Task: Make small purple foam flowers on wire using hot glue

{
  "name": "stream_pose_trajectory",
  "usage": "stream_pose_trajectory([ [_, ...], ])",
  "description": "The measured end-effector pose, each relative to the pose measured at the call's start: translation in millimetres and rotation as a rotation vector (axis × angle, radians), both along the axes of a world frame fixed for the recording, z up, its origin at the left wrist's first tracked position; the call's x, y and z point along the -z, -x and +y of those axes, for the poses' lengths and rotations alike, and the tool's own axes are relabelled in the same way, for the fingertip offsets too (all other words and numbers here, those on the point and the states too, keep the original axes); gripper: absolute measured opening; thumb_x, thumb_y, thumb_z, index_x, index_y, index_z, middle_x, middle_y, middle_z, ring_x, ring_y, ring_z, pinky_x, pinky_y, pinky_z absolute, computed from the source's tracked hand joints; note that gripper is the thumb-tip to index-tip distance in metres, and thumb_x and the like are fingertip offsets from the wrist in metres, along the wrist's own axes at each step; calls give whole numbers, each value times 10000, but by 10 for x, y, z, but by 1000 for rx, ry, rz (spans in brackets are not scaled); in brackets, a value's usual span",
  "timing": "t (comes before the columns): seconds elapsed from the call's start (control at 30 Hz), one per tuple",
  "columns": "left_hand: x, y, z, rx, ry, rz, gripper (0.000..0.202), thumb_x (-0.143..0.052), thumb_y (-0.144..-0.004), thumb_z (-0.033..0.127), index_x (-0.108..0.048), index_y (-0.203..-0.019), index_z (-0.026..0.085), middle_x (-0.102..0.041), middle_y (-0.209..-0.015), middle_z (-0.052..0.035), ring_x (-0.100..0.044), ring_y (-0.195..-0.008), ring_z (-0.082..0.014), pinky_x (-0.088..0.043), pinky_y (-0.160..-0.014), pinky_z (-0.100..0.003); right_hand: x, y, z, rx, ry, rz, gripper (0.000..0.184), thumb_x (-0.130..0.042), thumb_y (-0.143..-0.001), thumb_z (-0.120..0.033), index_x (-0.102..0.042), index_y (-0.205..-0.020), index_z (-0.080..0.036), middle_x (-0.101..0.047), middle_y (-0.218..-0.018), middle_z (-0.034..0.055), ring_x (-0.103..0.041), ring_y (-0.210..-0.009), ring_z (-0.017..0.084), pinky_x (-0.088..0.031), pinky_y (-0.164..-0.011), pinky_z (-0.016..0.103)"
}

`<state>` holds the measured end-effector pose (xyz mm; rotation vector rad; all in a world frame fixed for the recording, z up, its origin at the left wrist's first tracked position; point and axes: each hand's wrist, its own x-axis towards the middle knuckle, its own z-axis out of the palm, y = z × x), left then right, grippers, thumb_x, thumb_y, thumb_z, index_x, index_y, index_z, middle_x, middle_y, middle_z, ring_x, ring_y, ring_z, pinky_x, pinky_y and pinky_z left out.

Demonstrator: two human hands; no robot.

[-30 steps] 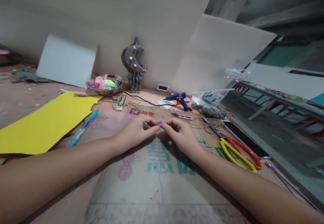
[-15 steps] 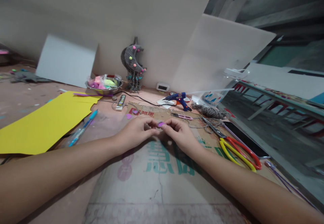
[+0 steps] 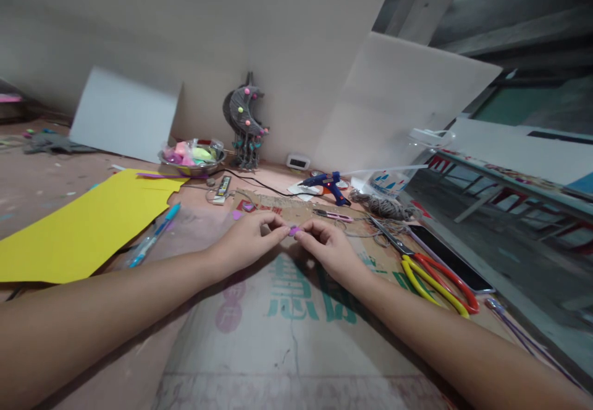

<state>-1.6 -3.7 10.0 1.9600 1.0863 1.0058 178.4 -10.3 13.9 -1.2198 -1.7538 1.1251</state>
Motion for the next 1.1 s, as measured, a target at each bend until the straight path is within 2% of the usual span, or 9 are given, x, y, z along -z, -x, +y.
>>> stream_pose_trajectory([
  [0.17,9,-7,-7,0,-1,-5,210,-491,-814,319,-612,-739,165,-635,-721,0,-558,-677,-134,-410,-616,-241,-1,2,-13,-20,-14,-7,276,-579,-793,-426,-589,-835,-154,-548,-644,-23,-461,-478,68,-370,-440,195],
  [0.33,29,-7,-4,3,1,1,199,-496,-808,309,-612,-735,166,-630,-703,3,-545,-641,-123,-404,-602,-234,-1,9,-23,-5,-12,-40,258,-586,-786,-413,-582,-812,-156,-550,-644,-21,-479,-473,75,-378,-440,203],
  [0.57,54,4,32,29,-35,5,313,-401,-867,352,-629,-772,160,-629,-755,-21,-563,-743,-154,-418,-664,-254,-7,8,-11,-6,-5,-27,268,-586,-780,-424,-577,-801,-158,-540,-601,-31,-456,-454,76,-364,-436,207],
  [0.73,35,-2,16,8,4,15,229,-499,-822,341,-629,-788,155,-642,-781,-20,-569,-737,-149,-417,-658,-246,23,0,3,-6,2,-15,288,-591,-776,-444,-574,-786,-157,-541,-616,-24,-462,-466,76,-369,-438,205],
  [0.9,29,-9,8,-33,25,-4,219,-499,-823,336,-608,-761,156,-623,-739,-3,-551,-688,-130,-407,-636,-239,34,-15,33,-27,-10,65,316,-544,-800,-477,-572,-788,-162,-477,-568,-48,-412,-431,62,-341,-412,197],
  [1.1,38,-7,7,-11,31,-14,208,-496,-822,323,-599,-755,155,-622,-745,-6,-550,-692,-130,-405,-627,-238,32,-14,28,-7,-29,12,283,-584,-783,-444,-583,-790,-162,-528,-599,-31,-448,-455,75,-363,-436,209],
])
